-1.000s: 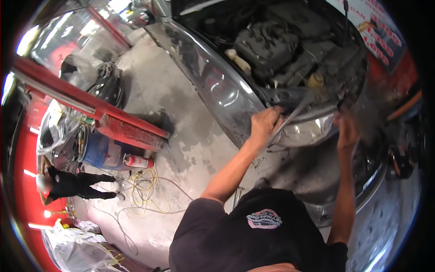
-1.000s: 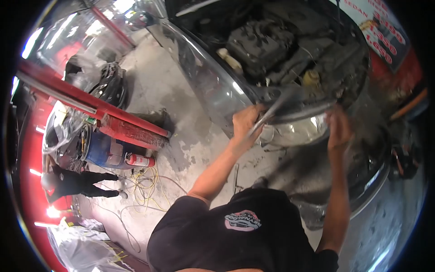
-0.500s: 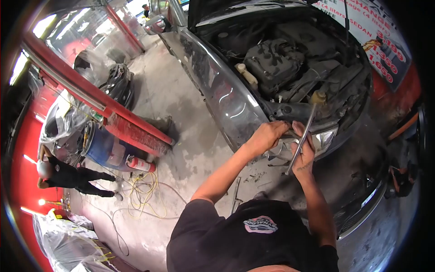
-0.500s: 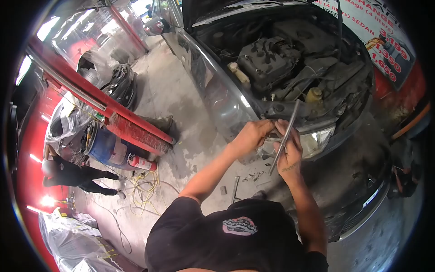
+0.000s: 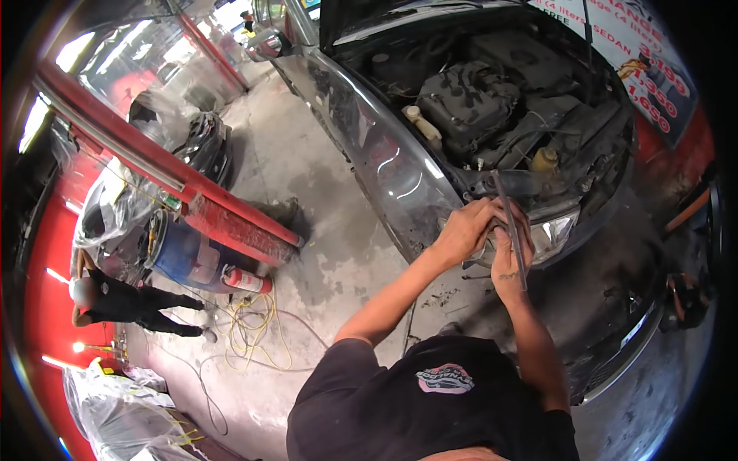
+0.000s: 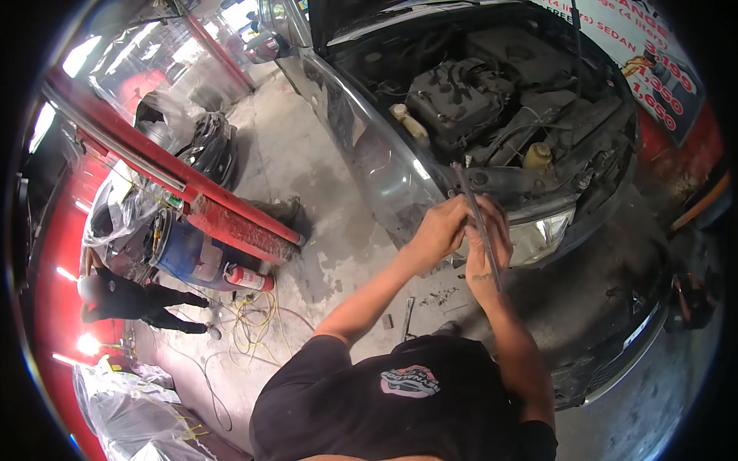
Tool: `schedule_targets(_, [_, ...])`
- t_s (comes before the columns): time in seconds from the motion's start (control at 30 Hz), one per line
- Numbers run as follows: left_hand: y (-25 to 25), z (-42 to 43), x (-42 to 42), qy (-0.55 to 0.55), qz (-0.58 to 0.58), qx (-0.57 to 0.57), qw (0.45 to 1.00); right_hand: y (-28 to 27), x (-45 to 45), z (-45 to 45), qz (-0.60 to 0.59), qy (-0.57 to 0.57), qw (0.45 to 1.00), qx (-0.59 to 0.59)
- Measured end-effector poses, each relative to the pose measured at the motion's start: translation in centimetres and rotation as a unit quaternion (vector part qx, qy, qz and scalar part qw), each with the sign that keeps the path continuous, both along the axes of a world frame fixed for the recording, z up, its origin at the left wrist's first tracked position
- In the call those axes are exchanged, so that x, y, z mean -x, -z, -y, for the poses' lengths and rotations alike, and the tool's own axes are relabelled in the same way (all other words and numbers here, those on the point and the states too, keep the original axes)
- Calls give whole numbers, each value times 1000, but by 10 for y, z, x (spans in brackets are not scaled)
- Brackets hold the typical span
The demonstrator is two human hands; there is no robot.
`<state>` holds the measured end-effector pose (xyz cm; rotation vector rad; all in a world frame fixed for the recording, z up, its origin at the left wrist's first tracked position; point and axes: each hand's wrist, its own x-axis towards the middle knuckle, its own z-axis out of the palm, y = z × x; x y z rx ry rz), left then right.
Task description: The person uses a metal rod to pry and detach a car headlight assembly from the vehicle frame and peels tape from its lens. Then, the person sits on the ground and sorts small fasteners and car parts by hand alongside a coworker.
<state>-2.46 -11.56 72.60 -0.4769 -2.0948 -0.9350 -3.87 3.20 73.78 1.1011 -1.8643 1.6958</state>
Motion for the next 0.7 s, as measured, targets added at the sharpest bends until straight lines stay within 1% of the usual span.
schedule_targets(0.03, [-2,7,1,1,1,1,1000,-2,4,-2,1,1,1000,1])
schedule_targets(0.1, [-2,23,1,43,123,101,986,-6,6,-6,-34,15,999,-10])
schedule_targets(0.13, [-2,28,0,41,126,100,986,-5,5,-5,-32,13,999,-10])
schedule_targets(0.2, [-5,34,0,32,94,134,986,-6,5,-4,-42,44,997,-46])
schedule_targets(0.23, [0,33,2,33,93,135,986,-6,3,-1,-42,45,997,-46])
schedule_targets(0.3, [13,24,4,-60,23,83,994,-7,-3,6,11,17,1000,10])
schedule_targets(0.33, [16,21,4,-57,23,83,995,-8,-3,6,11,19,1000,9])
schedule_targets(0.4, [17,14,5,-114,-33,37,992,-10,0,6,-14,23,999,-26])
schedule_targets(0.43, [15,12,6,-113,-33,35,992,-11,-1,8,-7,29,999,-27])
schedule_targets(0.5, [10,11,8,-69,48,52,995,-8,7,7,-20,24,999,-26])
schedule_targets(0.53, [8,14,9,-69,47,51,995,-8,11,6,-33,22,999,-22])
schedule_targets(0.6, [1,25,10,39,39,113,992,-8,13,4,-38,28,998,-28])
schedule_targets(0.63, [-1,30,10,39,39,113,992,-7,13,4,-41,31,998,-35])
schedule_targets(0.7, [-3,39,9,24,121,151,981,-13,10,4,-37,27,998,-37])
